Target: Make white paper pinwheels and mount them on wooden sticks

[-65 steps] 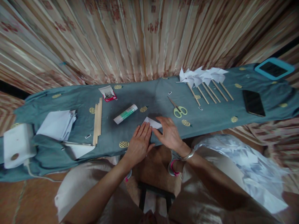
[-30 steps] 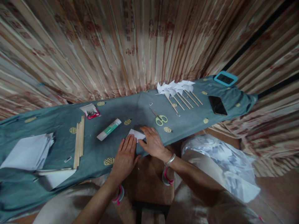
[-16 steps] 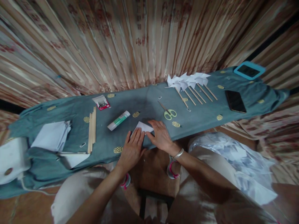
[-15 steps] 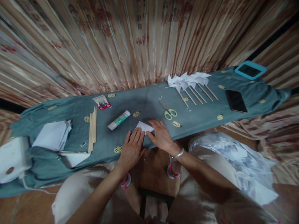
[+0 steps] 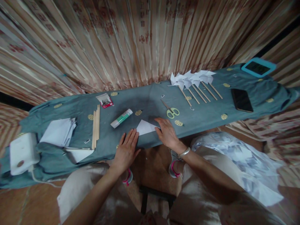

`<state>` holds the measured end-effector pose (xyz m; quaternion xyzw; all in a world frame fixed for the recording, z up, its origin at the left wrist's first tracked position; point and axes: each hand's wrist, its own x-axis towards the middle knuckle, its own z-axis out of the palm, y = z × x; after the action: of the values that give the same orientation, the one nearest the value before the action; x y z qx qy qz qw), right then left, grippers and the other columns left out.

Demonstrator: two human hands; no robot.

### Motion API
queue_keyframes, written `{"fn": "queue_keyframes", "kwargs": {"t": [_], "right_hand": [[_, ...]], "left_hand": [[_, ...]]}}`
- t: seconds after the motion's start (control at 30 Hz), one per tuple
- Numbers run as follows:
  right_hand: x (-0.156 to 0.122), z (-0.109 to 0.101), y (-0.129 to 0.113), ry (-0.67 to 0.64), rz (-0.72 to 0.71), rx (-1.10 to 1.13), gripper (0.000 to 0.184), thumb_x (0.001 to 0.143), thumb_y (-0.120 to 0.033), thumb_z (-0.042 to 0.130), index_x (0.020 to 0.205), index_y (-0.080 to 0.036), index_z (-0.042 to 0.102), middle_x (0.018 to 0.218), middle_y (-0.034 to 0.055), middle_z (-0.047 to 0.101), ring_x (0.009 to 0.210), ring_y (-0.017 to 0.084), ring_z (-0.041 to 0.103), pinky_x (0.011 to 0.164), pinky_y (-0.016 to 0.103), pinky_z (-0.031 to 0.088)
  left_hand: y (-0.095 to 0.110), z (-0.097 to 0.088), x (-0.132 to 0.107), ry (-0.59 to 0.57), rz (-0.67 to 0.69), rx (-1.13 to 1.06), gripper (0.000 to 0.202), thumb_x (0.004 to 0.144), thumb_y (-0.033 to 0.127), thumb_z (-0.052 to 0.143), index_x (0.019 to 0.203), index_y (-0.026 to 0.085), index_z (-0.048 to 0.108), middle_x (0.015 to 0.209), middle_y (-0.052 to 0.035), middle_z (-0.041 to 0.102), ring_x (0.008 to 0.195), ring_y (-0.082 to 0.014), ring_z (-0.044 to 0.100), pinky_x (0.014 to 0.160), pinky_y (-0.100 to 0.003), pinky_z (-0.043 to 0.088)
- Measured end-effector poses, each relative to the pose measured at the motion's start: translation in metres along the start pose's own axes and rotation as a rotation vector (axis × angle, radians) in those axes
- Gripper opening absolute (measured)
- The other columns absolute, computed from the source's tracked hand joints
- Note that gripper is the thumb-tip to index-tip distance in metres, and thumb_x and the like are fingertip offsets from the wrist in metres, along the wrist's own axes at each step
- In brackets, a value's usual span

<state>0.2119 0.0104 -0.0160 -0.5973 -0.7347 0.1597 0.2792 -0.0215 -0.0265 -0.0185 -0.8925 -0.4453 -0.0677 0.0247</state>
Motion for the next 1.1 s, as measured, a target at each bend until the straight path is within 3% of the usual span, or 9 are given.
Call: {"fn": "queue_keyframes", "kwargs": {"t": [0.37,0.5,0.6,0.7,0.8,1.1], "right_hand": [[-0.002,0.001,0.008,0.028,-0.055,-0.018,0.04,0.093,-0.015,0.04,0.127,-0.008,0.059,0.126,0.017,0.064,0.116,0.03,0.056,0.105,0.047,0.044],[-0.001,0.002,0.007,0.035,-0.065,-0.015,0.042,0.095,-0.015,0.033,0.128,-0.01,0.058,0.125,0.0166,0.065,0.115,0.029,0.056,0.104,0.049,0.044],[-0.001,0.003,-0.001,0.037,-0.03,-0.03,0.041,0.099,-0.027,0.036,0.129,-0.01,0.057,0.128,0.0178,0.063,0.118,0.031,0.055,0.103,0.05,0.043],[-0.001,0.007,-0.009,0.015,-0.019,-0.067,0.05,0.097,-0.041,0.044,0.134,-0.008,0.052,0.137,0.0201,0.057,0.124,0.034,0.05,0.102,0.051,0.041],[-0.002,0.01,-0.014,-0.017,-0.016,-0.096,0.057,0.095,-0.048,0.048,0.138,-0.01,0.049,0.143,0.0205,0.052,0.127,0.035,0.047,0.103,0.053,0.039],[-0.001,0.008,-0.002,-0.01,0.026,-0.029,0.049,0.093,-0.034,0.051,0.137,-0.011,0.05,0.143,0.0186,0.052,0.133,0.034,0.044,0.108,0.052,0.038]], "left_hand": [[-0.019,0.0,-0.031,0.076,-0.018,-0.046,0.067,0.093,0.028,0.054,0.151,0.008,0.028,0.151,-0.0229,0.044,0.14,-0.0348,0.042,0.113,-0.054,0.036],[-0.01,-0.001,-0.028,0.165,-0.106,-0.102,0.073,0.095,0.027,0.051,0.155,0.009,0.013,0.152,-0.0262,0.039,0.144,-0.0333,0.036,0.113,-0.054,0.036],[0.007,-0.001,-0.015,0.188,-0.127,-0.111,0.076,0.096,0.028,0.048,0.157,0.011,0.005,0.157,-0.0248,0.031,0.15,-0.0321,0.023,0.117,-0.056,0.028],[0.022,0.002,0.0,0.101,0.0,-0.113,0.07,0.096,0.028,0.046,0.156,0.01,0.014,0.156,-0.0206,0.037,0.149,-0.0301,0.026,0.119,-0.053,0.024],[0.029,0.007,0.008,0.013,0.025,-0.101,0.066,0.095,0.028,0.047,0.153,0.006,0.024,0.156,-0.0205,0.037,0.148,-0.0297,0.029,0.12,-0.053,0.022],[0.019,0.007,-0.007,-0.012,0.007,-0.063,0.061,0.093,0.025,0.049,0.149,0.006,0.035,0.156,-0.0185,0.038,0.146,-0.0297,0.034,0.119,-0.049,0.028]]}}
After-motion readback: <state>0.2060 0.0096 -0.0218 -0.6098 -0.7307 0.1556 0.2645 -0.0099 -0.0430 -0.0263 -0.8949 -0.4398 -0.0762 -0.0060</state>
